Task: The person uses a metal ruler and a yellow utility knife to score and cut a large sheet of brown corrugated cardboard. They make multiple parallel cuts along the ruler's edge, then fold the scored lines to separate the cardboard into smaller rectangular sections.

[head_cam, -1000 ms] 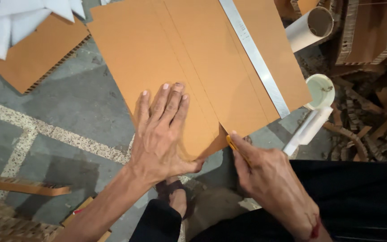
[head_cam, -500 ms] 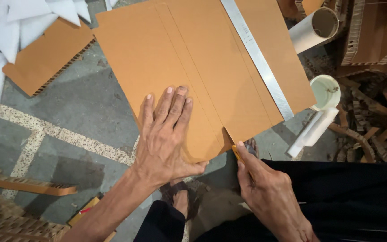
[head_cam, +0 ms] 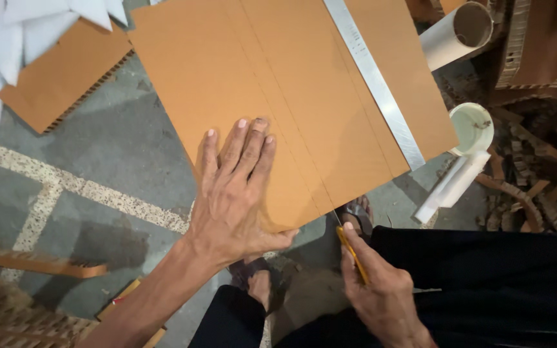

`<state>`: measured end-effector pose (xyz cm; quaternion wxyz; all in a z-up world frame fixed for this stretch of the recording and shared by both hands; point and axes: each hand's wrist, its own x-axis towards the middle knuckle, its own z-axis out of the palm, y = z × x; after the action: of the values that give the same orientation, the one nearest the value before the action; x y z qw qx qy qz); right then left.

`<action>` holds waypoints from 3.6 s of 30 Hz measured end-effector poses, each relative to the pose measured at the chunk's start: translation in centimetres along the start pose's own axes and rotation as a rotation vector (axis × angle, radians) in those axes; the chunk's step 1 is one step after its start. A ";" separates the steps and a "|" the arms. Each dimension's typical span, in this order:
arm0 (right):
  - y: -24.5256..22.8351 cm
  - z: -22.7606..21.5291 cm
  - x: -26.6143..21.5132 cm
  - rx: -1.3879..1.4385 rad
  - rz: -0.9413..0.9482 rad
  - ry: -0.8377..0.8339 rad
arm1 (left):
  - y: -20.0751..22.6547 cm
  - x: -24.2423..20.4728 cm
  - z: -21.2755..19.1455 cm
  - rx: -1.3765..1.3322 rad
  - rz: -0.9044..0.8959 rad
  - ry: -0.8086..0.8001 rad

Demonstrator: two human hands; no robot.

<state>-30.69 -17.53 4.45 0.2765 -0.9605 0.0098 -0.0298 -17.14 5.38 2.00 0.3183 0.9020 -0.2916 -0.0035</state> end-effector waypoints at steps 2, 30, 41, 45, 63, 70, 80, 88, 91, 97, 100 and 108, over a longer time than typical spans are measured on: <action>0.2 0.3 -0.5 -0.033 0.050 0.001 | 0.2 -0.1 -0.1 -0.006 -0.003 -0.004; -9.5 4.7 29.6 0.100 -0.331 -0.093 | 0.7 0.1 -1.1 0.048 -0.037 0.007; -9.3 4.6 28.3 -0.164 -0.426 -0.137 | 0.4 -0.1 -0.6 0.034 -0.024 0.041; -8.2 2.4 20.8 -0.141 -0.287 -0.169 | 0.4 0.1 -0.5 0.059 -0.056 -0.029; -5.3 -2.7 5.1 -0.134 0.011 -0.294 | 0.2 -0.1 0.1 0.053 -0.006 0.035; -2.9 -0.7 1.2 -0.026 0.000 -0.155 | -0.1 -0.2 0.5 0.054 0.005 0.028; 1.1 0.9 -2.2 0.048 0.001 -0.054 | 0.5 -0.2 0.3 0.065 -0.015 -0.032; 5.2 -6.7 2.8 0.188 0.288 0.418 | -3.4 3.7 0.1 0.161 -0.073 0.054; 6.0 -6.3 9.0 -0.160 0.057 0.460 | -6.4 8.4 -1.3 0.225 -0.208 0.155; 7.3 -6.1 10.1 0.032 0.286 0.295 | -9.3 11.8 -2.1 0.359 -0.254 0.225; 9.2 -5.8 8.8 0.209 0.420 0.203 | -9.0 12.1 -2.5 0.296 -0.337 0.165; 7.6 -1.6 2.8 1.233 0.775 -0.051 | -7.5 12.1 -3.8 0.344 -0.366 0.157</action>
<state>-28.01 -24.89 1.89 0.7581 -0.5581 0.3244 0.0925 -2.49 5.87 2.90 0.1760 0.9781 -0.0941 0.0585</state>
